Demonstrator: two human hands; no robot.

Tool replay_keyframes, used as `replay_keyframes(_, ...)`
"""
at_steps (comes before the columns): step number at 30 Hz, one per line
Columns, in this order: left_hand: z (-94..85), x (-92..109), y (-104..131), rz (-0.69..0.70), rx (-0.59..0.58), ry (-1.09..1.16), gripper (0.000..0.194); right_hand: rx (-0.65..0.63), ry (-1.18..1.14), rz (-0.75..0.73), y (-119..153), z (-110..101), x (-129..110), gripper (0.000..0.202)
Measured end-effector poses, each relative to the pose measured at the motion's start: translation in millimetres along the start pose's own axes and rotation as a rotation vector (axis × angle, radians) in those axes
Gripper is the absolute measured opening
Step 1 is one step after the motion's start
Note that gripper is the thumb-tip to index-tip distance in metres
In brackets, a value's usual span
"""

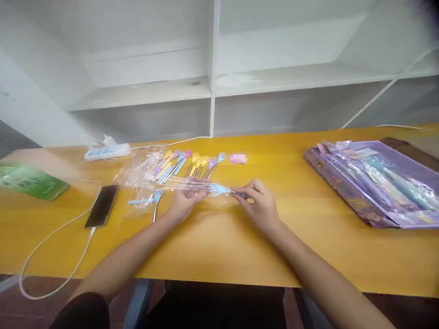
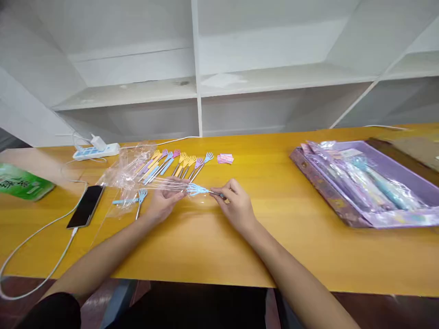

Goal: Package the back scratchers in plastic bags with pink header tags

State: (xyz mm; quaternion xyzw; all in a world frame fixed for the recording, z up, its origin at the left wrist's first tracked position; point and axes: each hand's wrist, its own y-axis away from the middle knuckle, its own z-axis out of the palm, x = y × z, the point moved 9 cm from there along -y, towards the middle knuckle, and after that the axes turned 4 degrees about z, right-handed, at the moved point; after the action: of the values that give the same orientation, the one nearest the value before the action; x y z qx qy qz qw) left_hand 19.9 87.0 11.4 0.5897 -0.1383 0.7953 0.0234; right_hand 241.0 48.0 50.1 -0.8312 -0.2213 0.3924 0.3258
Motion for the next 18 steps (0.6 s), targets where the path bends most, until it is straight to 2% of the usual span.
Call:
replay_keyframes(4, 0.8, -1, -2, -0.017, 0.049, -0.009, 0.042, 0.026, 0.005, 0.038, 2, 1, 2, 0.009)
replay_keyframes(8, 3.5, -3, 1, -0.039, 0.088, 0.000, 0.046, -0.002, 0.020, 0.083, 6, 7, 3, 0.009)
replay_keyframes(14, 9.0, -4, 2, -0.052, 0.039, 0.055, 0.041, -0.031, 0.034, 0.089, 12, 12, 1, 0.010)
replay_keyframes(18, 7.9, -6, 2, -0.052, 0.042, 0.099, 0.051, -0.033, 0.051, 0.082, 13, 13, -1, 0.010)
